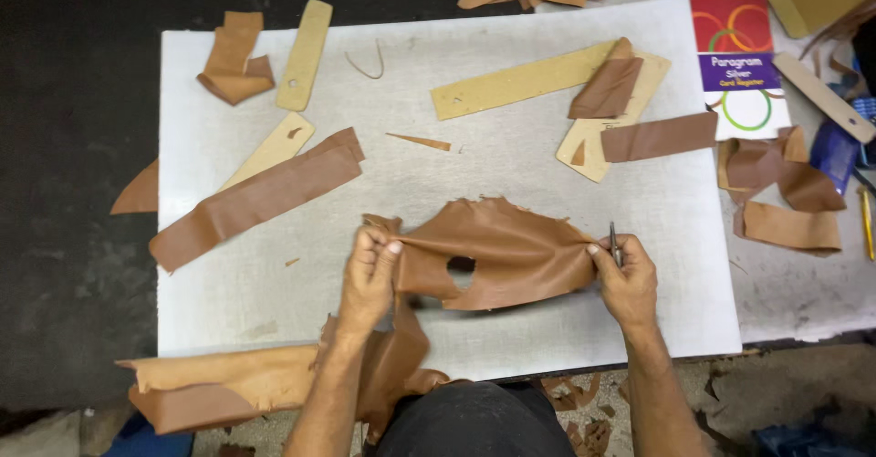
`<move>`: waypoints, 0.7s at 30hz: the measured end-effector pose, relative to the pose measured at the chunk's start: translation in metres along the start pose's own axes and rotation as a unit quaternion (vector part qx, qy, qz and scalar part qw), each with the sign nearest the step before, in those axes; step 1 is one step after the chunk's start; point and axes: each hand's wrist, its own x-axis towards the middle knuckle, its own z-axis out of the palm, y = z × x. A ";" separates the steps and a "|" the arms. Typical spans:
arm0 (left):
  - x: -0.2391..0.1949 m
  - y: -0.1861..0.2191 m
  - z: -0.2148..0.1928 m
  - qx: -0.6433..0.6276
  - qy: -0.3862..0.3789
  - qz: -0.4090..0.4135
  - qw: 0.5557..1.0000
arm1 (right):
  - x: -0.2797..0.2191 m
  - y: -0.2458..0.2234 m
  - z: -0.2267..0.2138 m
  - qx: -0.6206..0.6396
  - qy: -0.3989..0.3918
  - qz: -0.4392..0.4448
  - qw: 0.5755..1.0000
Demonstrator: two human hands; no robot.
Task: The person lays a large piece of brown leather on a worktable, places cardboard templates on it, and uses a utility knife to cut out multiple leather pieces. The person repeatedly positions templates, cuts along their edges, and sets aside the cut pieces.
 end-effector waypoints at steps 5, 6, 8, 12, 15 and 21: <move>0.069 0.085 -0.036 0.104 -0.009 0.142 0.984 | 0.012 -0.079 0.010 0.033 -0.018 -0.081 0.996; 0.087 0.093 -0.045 0.116 -0.008 0.199 0.973 | 0.017 -0.096 0.015 0.060 -0.025 -0.107 0.992; 0.123 0.105 -0.073 0.048 0.071 0.072 0.994 | 0.031 -0.131 0.031 0.133 -0.080 -0.162 0.974; 0.138 0.115 -0.130 0.235 0.123 0.161 0.951 | 0.037 -0.190 0.057 0.077 -0.136 -0.313 0.937; 0.120 0.117 -0.150 0.274 0.103 0.133 0.947 | 0.008 -0.190 0.071 0.001 -0.173 -0.297 0.939; 0.006 0.066 -0.182 0.449 -0.054 0.002 0.892 | -0.061 -0.113 0.106 -0.277 -0.260 0.096 0.920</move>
